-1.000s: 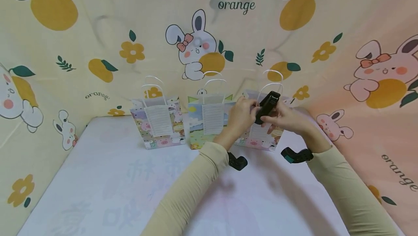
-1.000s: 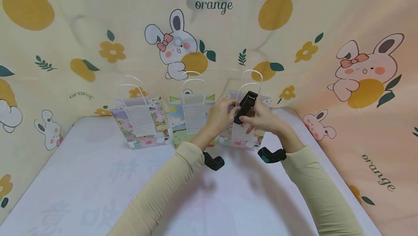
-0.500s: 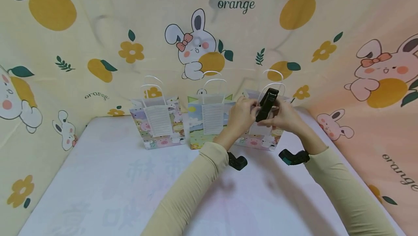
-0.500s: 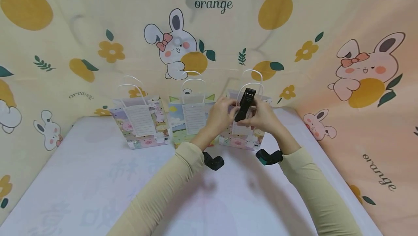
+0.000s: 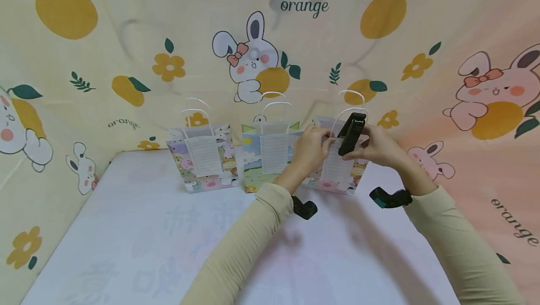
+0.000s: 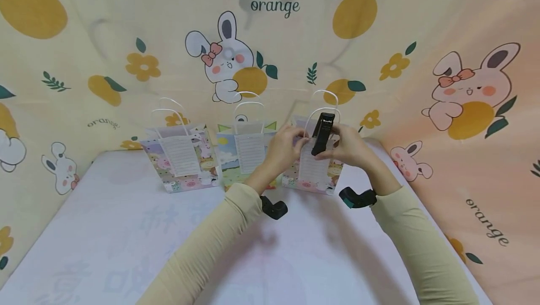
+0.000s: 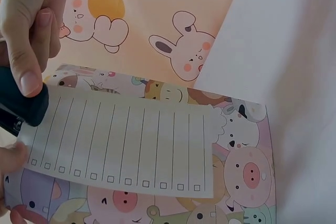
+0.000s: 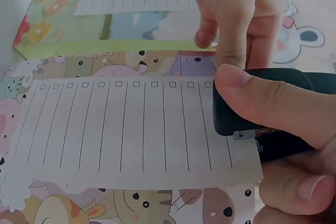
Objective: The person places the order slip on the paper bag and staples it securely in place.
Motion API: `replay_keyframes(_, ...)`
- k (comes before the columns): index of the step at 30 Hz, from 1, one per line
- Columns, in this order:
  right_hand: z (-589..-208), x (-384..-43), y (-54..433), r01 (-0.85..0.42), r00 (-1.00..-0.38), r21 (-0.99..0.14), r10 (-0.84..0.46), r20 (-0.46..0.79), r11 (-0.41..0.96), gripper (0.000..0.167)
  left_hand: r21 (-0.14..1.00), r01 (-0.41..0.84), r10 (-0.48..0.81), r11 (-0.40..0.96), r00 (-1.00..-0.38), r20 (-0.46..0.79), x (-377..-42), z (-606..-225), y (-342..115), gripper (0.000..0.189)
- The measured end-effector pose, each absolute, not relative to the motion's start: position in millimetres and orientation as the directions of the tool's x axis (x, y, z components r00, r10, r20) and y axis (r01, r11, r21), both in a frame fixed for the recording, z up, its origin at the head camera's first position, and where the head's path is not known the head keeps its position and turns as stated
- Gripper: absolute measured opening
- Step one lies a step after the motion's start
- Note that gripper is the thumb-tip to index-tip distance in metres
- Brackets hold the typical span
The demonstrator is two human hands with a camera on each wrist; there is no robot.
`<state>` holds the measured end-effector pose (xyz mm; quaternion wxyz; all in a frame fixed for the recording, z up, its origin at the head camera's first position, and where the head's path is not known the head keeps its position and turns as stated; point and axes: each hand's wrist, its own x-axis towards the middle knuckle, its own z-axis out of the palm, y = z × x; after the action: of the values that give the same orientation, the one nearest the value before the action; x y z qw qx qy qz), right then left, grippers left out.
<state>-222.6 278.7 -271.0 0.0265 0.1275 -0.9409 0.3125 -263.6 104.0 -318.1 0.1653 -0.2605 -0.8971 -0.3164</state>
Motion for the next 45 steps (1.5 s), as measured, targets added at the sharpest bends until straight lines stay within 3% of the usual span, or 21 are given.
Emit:
replay_keyframes(30,-273.0,-230.1,280.0,-0.293,-0.953,-0.585,-0.277,0.12,0.756,0.051,0.497,0.592,0.363,0.634,-0.796,0.484,-264.5,-319.5,100.9,0.018)
replay_keyframes(45,-279.7,-230.5,280.6,-0.356,-0.934,-0.586,-0.304,0.189,0.728,0.048,0.491,0.594,0.379,0.637,-0.797,0.471,-264.1,-319.9,100.6,0.019)
